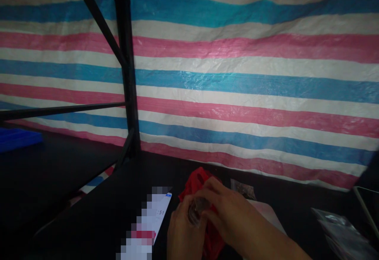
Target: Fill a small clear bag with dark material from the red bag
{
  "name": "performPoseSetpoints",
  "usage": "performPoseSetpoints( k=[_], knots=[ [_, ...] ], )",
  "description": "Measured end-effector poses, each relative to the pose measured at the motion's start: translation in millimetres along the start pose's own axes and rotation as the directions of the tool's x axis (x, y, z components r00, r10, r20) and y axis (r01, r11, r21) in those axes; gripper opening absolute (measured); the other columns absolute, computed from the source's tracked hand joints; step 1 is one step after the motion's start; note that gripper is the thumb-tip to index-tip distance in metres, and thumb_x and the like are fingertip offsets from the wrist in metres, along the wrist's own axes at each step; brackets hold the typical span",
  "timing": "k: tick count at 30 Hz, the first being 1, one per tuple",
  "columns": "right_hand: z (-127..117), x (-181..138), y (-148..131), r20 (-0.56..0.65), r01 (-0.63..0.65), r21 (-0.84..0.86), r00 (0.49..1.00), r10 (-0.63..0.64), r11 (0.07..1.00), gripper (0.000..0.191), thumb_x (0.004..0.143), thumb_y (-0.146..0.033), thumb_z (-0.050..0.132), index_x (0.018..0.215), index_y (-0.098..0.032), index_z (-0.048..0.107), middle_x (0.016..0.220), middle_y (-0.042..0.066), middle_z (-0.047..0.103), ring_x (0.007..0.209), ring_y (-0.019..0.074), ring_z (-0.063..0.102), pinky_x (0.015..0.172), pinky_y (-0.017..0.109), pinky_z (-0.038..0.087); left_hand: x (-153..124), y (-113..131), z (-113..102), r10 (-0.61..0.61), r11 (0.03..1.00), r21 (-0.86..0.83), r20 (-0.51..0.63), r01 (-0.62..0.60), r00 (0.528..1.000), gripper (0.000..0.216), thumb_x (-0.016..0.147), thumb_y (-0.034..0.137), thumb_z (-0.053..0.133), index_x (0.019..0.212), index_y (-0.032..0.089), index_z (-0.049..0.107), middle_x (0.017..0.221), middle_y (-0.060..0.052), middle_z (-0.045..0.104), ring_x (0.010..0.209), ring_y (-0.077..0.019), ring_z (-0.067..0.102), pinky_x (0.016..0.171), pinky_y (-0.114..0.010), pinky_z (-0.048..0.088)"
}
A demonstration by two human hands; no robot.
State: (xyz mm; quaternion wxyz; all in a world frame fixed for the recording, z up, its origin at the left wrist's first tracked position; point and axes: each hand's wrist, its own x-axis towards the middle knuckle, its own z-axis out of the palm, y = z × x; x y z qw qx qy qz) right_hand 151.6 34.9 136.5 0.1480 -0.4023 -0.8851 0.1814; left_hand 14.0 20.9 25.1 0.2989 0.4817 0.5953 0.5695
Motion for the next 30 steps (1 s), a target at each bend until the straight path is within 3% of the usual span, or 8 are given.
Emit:
performPoseSetpoints(
  k=[3,9,14,20,24,30],
  knots=[
    [1,3,0,0.004,0.043,-0.028,0.999,-0.043,0.999,0.040,0.100,-0.010,0.053,0.129,-0.029,0.071,0.138,0.005,0.063,0.115,0.0216,0.069,0.097,0.032,0.054,0,-1,1,0.004,0.999,-0.032,0.000,-0.004,1.000,0.019,0.086,0.041,0.065,0.095,0.025,0.071,0.086,-0.006,0.074,0.079,-0.0269,0.071,0.072,-0.036,0.056],
    [0,2,1,-0.092,0.095,0.108,0.992,-0.085,0.990,0.042,0.099,-0.009,0.059,0.128,-0.035,0.073,0.132,0.000,0.067,0.111,0.0171,0.070,0.098,0.027,0.052,0,1,1,-0.003,0.996,-0.086,-0.028,0.000,1.000,0.017,0.086,0.038,0.069,0.097,0.025,0.070,0.079,-0.002,0.070,0.073,-0.0240,0.068,0.071,-0.034,0.055],
    [-4,-2,9,-0.196,-0.079,0.152,0.975,0.109,0.985,0.030,0.095,-0.014,0.067,0.118,-0.030,0.077,0.126,0.002,0.073,0.115,0.0205,0.070,0.102,0.030,0.050,-1,3,4,0.015,0.995,-0.098,-0.083,-0.023,0.996,0.020,0.088,0.044,0.068,0.092,0.025,0.064,0.076,0.000,0.064,0.070,-0.0211,0.063,0.066,-0.031,0.051],
    [26,8,31,-0.128,-0.238,0.068,0.961,0.245,0.969,0.031,0.089,-0.013,0.064,0.115,-0.023,0.077,0.119,0.007,0.080,0.114,0.0264,0.071,0.100,0.035,0.048,-1,0,0,0.055,0.997,-0.046,-0.148,-0.063,0.988,0.031,0.087,0.043,0.064,0.111,0.024,0.060,0.099,-0.004,0.063,0.089,-0.0252,0.065,0.084,-0.041,0.053],
    [47,16,37,-0.087,-0.225,-0.003,0.971,0.224,0.974,0.028,0.089,-0.015,0.063,0.111,-0.023,0.079,0.116,0.009,0.081,0.112,0.0280,0.071,0.098,0.036,0.047,-2,-6,-2,0.171,0.984,-0.016,-0.191,-0.177,0.967,0.034,0.090,0.036,0.062,0.121,0.024,0.056,0.112,-0.007,0.060,0.104,-0.0278,0.063,0.094,-0.046,0.053],
    [46,10,46,-0.128,-0.216,0.033,0.967,0.218,0.976,0.028,0.088,-0.011,0.061,0.106,-0.023,0.080,0.117,0.007,0.080,0.117,0.0278,0.067,0.104,0.038,0.042,-1,-19,1,0.271,0.962,-0.001,-0.161,-0.274,0.949,0.035,0.094,0.028,0.057,0.128,0.026,0.054,0.120,-0.009,0.060,0.113,-0.0283,0.062,0.097,-0.047,0.054]
  ],
)
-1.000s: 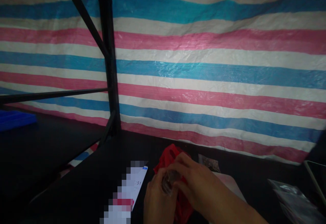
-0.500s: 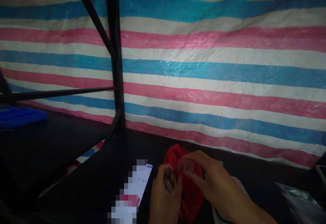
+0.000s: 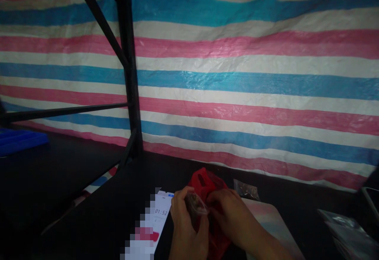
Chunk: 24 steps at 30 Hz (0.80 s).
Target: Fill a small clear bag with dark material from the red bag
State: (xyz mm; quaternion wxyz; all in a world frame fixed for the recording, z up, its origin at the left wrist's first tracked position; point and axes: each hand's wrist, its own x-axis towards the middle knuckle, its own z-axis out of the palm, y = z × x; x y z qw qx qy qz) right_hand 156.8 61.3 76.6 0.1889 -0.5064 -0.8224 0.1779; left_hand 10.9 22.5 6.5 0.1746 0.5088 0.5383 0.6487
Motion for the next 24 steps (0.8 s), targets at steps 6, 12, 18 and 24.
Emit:
performPoseSetpoints(
  k=[6,12,18,24],
  knots=[
    [-3,-2,-5,0.056,0.087,-0.039,0.995,-0.084,0.995,0.032,0.086,-0.012,0.064,0.113,-0.023,0.078,0.122,0.006,0.080,0.121,0.0268,0.066,0.109,0.036,0.036,6,15,-15,0.103,0.982,0.144,0.155,-0.125,0.983,0.045,0.089,0.019,0.058,0.133,0.030,0.059,0.126,-0.008,0.068,0.119,-0.0296,0.066,0.102,-0.051,0.055],
    [-8,6,-9,0.117,0.091,-0.133,0.990,-0.076,0.987,0.019,0.090,-0.018,0.067,0.104,-0.019,0.078,0.116,0.010,0.081,0.116,0.0270,0.070,0.107,0.037,0.036,3,23,-16,0.085,0.961,0.225,0.312,-0.160,0.946,0.057,0.086,0.019,0.058,0.141,0.032,0.060,0.145,-0.006,0.067,0.136,-0.0303,0.063,0.113,-0.051,0.054],
    [-26,1,9,0.089,0.024,-0.232,0.996,-0.004,0.972,0.031,0.088,-0.008,0.063,0.113,-0.019,0.078,0.123,0.013,0.078,0.124,0.0300,0.066,0.118,0.049,0.026,19,30,-5,-0.113,0.887,0.456,0.368,-0.073,0.923,0.051,0.090,0.015,0.052,0.141,0.016,0.053,0.133,-0.015,0.072,0.123,-0.0290,0.069,0.109,-0.050,0.054],
    [-34,-1,5,0.097,0.024,-0.292,0.995,0.005,0.956,0.036,0.089,-0.006,0.061,0.120,-0.013,0.077,0.126,0.018,0.076,0.127,0.0325,0.064,0.118,0.049,0.028,27,36,-2,-0.144,0.807,0.566,0.464,-0.167,0.874,0.032,0.093,0.010,0.050,0.121,0.016,0.066,0.120,-0.013,0.075,0.114,-0.0326,0.069,0.102,-0.052,0.051]
  ],
)
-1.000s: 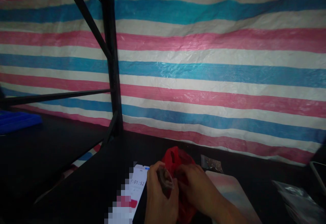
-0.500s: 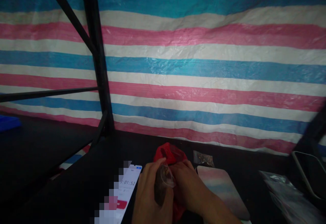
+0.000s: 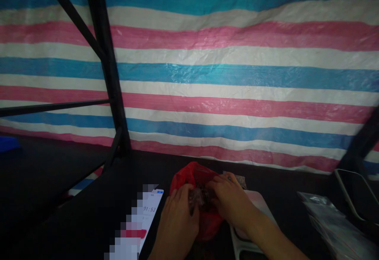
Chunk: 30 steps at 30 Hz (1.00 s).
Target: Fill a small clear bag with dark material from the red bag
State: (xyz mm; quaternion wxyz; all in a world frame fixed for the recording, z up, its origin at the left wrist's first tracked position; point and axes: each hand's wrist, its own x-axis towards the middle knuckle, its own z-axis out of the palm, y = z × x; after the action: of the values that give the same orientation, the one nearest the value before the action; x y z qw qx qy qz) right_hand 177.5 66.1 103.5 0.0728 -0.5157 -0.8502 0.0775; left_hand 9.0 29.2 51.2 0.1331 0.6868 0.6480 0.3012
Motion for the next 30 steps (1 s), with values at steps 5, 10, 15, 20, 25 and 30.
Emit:
performPoseSetpoints(
  k=[5,10,15,20,25,30],
  knots=[
    [1,-2,2,-0.041,0.027,0.014,0.999,-0.026,1.000,0.036,0.092,-0.008,0.058,0.120,-0.019,0.078,0.127,0.012,0.075,0.124,0.0289,0.063,0.117,0.045,0.031,-4,0,3,0.032,0.996,0.086,0.040,-0.035,0.999,0.037,0.100,0.014,0.047,0.129,0.016,0.070,0.130,-0.013,0.074,0.123,-0.0356,0.064,0.107,-0.056,0.047],
    [6,-9,9,-0.091,0.065,0.042,0.994,-0.061,0.997,0.045,0.095,-0.009,0.055,0.133,-0.024,0.074,0.132,0.008,0.072,0.125,0.0270,0.060,0.114,0.041,0.035,-5,-5,7,0.068,0.983,0.168,0.054,-0.076,0.996,0.046,0.103,0.015,0.039,0.139,0.014,0.067,0.137,-0.015,0.072,0.127,-0.0364,0.062,0.107,-0.058,0.047],
    [7,-11,12,-0.119,0.067,0.063,0.991,-0.059,0.996,0.042,0.097,-0.011,0.055,0.132,-0.023,0.075,0.129,0.009,0.074,0.124,0.0289,0.060,0.117,0.045,0.032,-6,-17,16,0.102,0.976,0.192,-0.008,-0.098,0.995,0.049,0.105,0.019,0.035,0.144,0.016,0.064,0.143,-0.016,0.069,0.130,-0.0360,0.062,0.106,-0.058,0.049],
    [3,-11,10,-0.112,0.066,0.053,0.992,-0.060,0.996,0.039,0.098,-0.012,0.055,0.130,-0.022,0.076,0.126,0.010,0.075,0.122,0.0288,0.061,0.117,0.046,0.032,-4,-26,21,0.144,0.975,0.180,-0.062,-0.131,0.988,0.050,0.103,0.020,0.036,0.144,0.019,0.065,0.142,-0.015,0.071,0.127,-0.0347,0.065,0.103,-0.058,0.051],
    [6,-12,11,-0.117,0.083,0.056,0.990,-0.076,0.995,0.039,0.098,-0.012,0.056,0.130,-0.022,0.076,0.126,0.010,0.075,0.122,0.0273,0.062,0.117,0.043,0.033,-2,-29,24,0.150,0.984,0.110,-0.077,-0.141,0.986,0.049,0.103,0.023,0.036,0.140,0.017,0.068,0.136,-0.015,0.074,0.124,-0.0345,0.068,0.100,-0.057,0.053],
    [7,-11,14,-0.129,0.081,0.071,0.989,-0.071,0.994,0.043,0.096,-0.011,0.058,0.135,-0.021,0.073,0.131,0.011,0.074,0.126,0.0294,0.060,0.117,0.046,0.032,0,-31,27,0.137,0.988,0.083,-0.085,-0.130,0.987,0.050,0.102,0.024,0.037,0.142,0.014,0.065,0.140,-0.016,0.073,0.127,-0.0339,0.067,0.105,-0.058,0.052]
  ],
)
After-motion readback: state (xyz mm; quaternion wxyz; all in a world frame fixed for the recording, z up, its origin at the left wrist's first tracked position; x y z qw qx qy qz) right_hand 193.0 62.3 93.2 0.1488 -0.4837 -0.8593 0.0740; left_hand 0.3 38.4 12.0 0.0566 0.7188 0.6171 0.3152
